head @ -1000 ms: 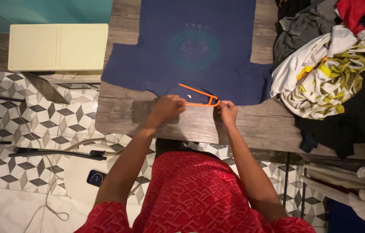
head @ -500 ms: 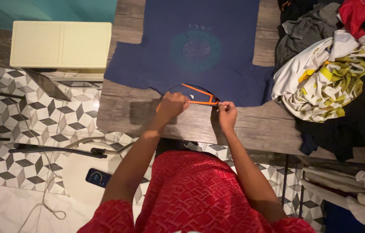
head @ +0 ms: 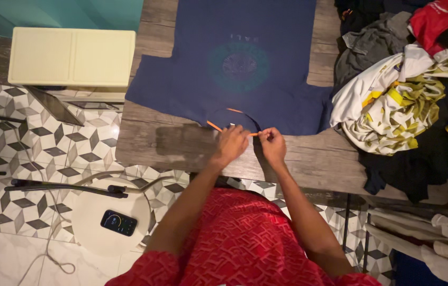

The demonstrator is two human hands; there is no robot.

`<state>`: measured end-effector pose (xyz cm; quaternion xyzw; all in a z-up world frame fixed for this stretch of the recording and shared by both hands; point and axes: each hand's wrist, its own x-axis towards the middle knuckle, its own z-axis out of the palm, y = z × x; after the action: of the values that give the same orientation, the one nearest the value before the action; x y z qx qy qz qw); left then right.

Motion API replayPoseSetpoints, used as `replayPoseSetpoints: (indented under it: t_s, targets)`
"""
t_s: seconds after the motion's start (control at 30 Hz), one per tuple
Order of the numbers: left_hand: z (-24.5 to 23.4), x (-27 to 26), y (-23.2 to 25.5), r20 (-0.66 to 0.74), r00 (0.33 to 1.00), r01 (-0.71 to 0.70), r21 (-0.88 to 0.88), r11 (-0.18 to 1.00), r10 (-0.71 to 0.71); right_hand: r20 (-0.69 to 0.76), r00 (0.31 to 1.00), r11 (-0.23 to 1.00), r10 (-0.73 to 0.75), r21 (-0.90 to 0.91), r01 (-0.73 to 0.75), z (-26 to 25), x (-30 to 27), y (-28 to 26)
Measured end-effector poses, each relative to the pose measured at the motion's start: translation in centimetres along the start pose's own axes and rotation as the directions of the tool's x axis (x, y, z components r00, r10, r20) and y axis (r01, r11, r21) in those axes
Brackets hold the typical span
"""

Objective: The person selects a blue t-shirt from a pile, lays it flat on a table, and smooths it out. They then retrieve an orange hanger, place it on the shirt, and hang the shirt on a clothing rack. The person repeats this process with a red and white jersey, smoothing it on the table before hanging it.

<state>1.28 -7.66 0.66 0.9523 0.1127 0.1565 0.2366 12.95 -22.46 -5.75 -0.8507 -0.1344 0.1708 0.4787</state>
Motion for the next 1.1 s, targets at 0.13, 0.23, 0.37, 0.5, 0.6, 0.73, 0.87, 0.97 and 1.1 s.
replayPoseSetpoints:
  t_s: [0.13,0.23,0.37,0.5,0.6,0.73,0.87,0.97,1.1]
  targets:
    - [0.6,-1.5,0.7,0.004,1.0,-0.011,-0.184,0.983,0.012,0.025,0.999,0.991,0.032,-0.131,-0.028,-0.7,-0.4,-0.5]
    - [0.8,-2.8,-0.9,-0.162,0.985,-0.083,-0.091,0.992,0.068,0.032,0.999,0.983,0.018,-0.183,-0.012,-1.2,-1.1,-1.4]
    - [0.8,-4.4,-4.0,-0.231,0.972,-0.039,0.006,0.999,0.039,0.107,0.992,0.977,-0.059,-0.197,0.08,-1.1,-2.2,-3.4]
    - [0.5,-5.6,-5.2,-0.191,0.981,-0.023,0.097,0.995,0.041,0.23,0.934,0.909,-0.272,-0.256,0.328,-0.3,-3.5,-5.9]
    - [0.1,-5.9,-5.2,-0.196,0.979,-0.028,0.117,0.993,0.05,0.346,0.894,0.886,-0.286,-0.259,0.384,0.2,-4.3,-7.5]
    - [-0.1,-5.7,-4.9,-0.202,0.979,-0.015,0.097,0.995,0.034,0.367,0.895,0.903,-0.252,-0.242,0.354,0.1,-4.6,-8.1]
    - [-0.5,-4.2,-5.6,-0.132,0.991,0.042,0.165,0.985,-0.02,0.225,0.918,0.871,-0.326,-0.306,0.384,-0.3,-3.2,-7.2]
    - [-1.4,-1.7,-7.7,-0.172,0.984,0.076,0.235,0.969,-0.036,0.18,0.874,0.791,-0.451,-0.373,0.485,-0.8,-0.5,-6.1]
    - [-3.4,-0.9,-10.9,-0.062,0.978,0.206,0.223,0.953,-0.197,0.341,0.813,0.7,-0.472,-0.416,0.58,-2.5,1.6,-3.9]
